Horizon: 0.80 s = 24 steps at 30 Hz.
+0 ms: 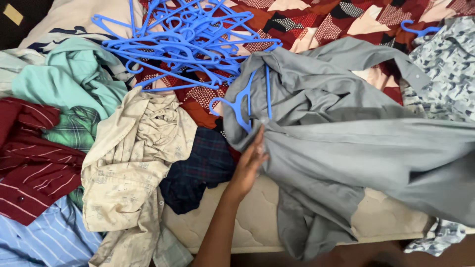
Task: The person picks up a patterned shirt, places it on a blue hanger, buttons it, and sets it aside. Then the person picks up a grey shirt, places it on a hanger, buttons it, and sets it aside. The task involves handling shirts and hangers on a bed.
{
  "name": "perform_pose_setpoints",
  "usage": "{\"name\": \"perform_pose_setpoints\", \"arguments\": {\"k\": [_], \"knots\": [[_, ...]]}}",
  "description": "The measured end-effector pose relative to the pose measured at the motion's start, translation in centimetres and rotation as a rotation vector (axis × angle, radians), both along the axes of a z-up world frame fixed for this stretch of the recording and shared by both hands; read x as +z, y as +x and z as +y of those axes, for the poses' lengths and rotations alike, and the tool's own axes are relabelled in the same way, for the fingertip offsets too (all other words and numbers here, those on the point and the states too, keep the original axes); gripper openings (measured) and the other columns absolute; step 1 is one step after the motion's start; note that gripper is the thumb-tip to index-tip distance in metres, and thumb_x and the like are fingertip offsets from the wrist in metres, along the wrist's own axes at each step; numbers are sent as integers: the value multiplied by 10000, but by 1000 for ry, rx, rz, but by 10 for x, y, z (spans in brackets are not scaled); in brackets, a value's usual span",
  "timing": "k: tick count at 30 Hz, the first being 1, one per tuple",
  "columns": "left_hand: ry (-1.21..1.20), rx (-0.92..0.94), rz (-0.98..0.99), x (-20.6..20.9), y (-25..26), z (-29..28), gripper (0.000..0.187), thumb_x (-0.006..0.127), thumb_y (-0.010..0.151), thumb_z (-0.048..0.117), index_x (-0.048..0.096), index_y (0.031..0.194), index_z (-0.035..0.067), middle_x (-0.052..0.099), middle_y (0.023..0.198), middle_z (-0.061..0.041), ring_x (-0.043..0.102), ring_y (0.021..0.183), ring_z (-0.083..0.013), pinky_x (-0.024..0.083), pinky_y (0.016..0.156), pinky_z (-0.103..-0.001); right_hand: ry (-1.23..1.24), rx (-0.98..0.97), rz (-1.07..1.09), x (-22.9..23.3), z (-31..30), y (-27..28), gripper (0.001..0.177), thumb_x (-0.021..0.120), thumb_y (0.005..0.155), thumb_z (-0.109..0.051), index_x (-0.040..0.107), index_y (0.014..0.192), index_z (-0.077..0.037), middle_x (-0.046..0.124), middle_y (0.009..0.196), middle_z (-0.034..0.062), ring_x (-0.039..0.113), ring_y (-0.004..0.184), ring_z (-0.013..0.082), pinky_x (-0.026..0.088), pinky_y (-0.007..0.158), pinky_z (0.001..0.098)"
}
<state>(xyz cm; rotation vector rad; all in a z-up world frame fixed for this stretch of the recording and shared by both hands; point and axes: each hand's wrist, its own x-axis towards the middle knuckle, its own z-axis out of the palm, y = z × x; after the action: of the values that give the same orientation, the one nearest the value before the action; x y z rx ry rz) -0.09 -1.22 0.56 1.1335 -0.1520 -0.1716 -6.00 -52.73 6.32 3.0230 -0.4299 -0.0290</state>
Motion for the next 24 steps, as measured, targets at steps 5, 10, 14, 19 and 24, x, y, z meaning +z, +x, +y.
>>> {"name": "perform_pose_setpoints", "arguments": {"k": [5,10,14,19,24], "knots": [[924,-35,-475,23,-14,-1,773,834,731,355,575,1448,224,187,1707,-116,97,1550,-354,146,1213,-527,254,659,-68,-24,110,-19,458,665,742,-223,696,1185,-108,642,1229,111,577,1192,336,428,959,479],[1202,80,-678,0,-20,-9,490,736,720,106,760,1194,228,418,1613,-87,267,1549,-343,239,1236,-533,337,1241,73,-55,217,-67,445,645,773,-280,693,1174,-94,606,1265,119,535,1242,352,383,1005,497],[1218,270,-775,-14,-13,-6,377,632,821,29,793,1113,205,531,1542,-78,367,1512,-328,279,1209,-537,552,1177,-250,-67,208,-83,333,599,825,-279,700,1100,-121,651,1204,79,570,1201,298,408,1020,448],[1220,318,-752,-2,-14,-6,340,609,831,22,805,1050,192,578,1481,-62,400,1477,-320,276,1183,-552,642,882,-105,-63,175,-88,279,606,843,-229,700,1071,-98,663,1131,69,586,1122,247,441,965,403],[1253,215,-823,15,-23,-6,216,635,844,57,786,976,136,619,1395,-57,425,1456,-317,232,1223,-586,774,751,140,-35,184,-78,225,613,862,-179,700,1041,-75,674,1059,60,603,1042,197,474,910,358]]}}
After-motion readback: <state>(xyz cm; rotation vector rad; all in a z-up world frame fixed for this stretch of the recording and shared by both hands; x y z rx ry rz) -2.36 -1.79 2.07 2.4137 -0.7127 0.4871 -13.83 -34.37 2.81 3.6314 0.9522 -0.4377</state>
